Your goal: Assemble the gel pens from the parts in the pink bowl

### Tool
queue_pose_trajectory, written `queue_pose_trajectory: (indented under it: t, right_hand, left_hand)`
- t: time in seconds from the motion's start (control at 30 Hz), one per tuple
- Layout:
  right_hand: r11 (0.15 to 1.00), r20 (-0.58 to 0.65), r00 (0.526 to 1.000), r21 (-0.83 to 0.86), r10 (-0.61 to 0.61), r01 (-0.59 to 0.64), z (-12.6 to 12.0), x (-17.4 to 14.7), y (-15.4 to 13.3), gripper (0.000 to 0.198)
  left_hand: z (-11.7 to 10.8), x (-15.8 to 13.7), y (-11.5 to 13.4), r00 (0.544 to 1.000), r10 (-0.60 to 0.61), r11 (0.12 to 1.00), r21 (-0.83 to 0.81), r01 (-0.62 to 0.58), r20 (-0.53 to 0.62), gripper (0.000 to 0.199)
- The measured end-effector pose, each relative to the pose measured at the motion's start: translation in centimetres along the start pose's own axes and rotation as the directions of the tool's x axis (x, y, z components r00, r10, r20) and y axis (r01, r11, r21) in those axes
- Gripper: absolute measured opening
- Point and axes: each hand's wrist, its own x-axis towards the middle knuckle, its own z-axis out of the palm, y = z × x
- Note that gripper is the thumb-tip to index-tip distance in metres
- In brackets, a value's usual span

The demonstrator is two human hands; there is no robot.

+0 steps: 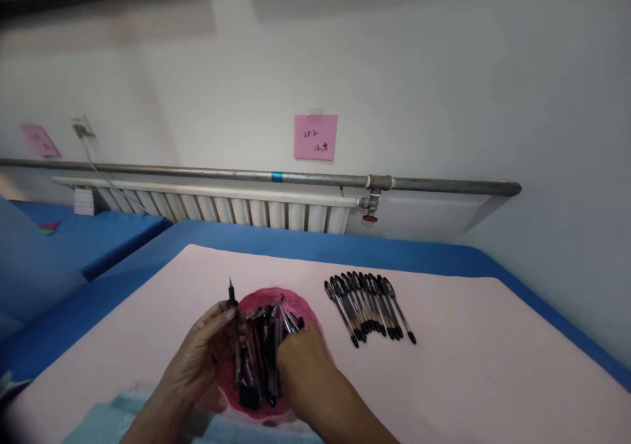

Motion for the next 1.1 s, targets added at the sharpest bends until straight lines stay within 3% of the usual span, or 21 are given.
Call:
queue_pose_trajectory:
  t: [0.17, 0.3, 0.43, 0.57, 0.73, 0.87, 1.0, 1.1]
  right_hand:
    - [0.98, -0.044, 0.999, -0.199, -0.017, 0.008, -4.7, -0.7, -1.4, 0.017]
    - [0.991, -0.107, 0.993, -0.128, -0.058, 0.044, -7.0, -0.7, -2.1, 0.012]
    - [0.996, -0.062, 0.994, -0.028, -0.086, 0.084, -6.2, -0.5, -2.9, 0.01]
    - [0.991, -0.028, 0.991, -0.011, -0.131, 0.131, -5.0, -0.8, -3.7, 0.007]
    - [0.989, -0.074, 0.986, 0.015, -0.149, 0.15, -5.0, -0.8, -3.9, 0.008]
    - [0.973, -0.143, 0.987, 0.207, -0.075, 0.104, -4.6, -0.2, -3.9, 0.01]
    - [0.821, -0.217, 0.973, 0.568, 0.079, 0.06, -2.9, 0.5, -3.9, 0.01]
    - [0.722, -0.267, 0.959, 0.681, 0.093, 0.12, -1.8, 0.7, -3.9, 0.009]
  left_hand:
    - [0.0, -0.3, -0.6, 0.99, -0.075, 0.997, 0.039, 0.071, 0.116, 0.019]
    - [-0.3, -0.4, -1.4, 0.971, -0.164, 0.981, 0.13, 0.142, 0.174, 0.02]
    - [-0.2, -0.2, -2.2, 0.959, -0.221, 0.955, 0.239, 0.176, 0.178, 0.027]
    - [0.0, -0.1, -2.8, 0.968, -0.207, 0.923, 0.356, 0.145, 0.142, 0.033]
    - [-0.2, 0.0, -2.7, 0.973, -0.179, 0.932, 0.341, 0.12, 0.145, 0.03]
    - [-0.3, 0.0, -2.2, 0.97, -0.199, 0.948, 0.276, 0.156, 0.138, 0.029]
    - [-0.4, 0.0, -1.9, 0.969, -0.204, 0.976, 0.102, 0.191, 0.138, 0.031]
    - [-0.3, 0.0, -1.7, 0.97, -0.206, 0.978, 0.053, 0.201, 0.128, 0.034]
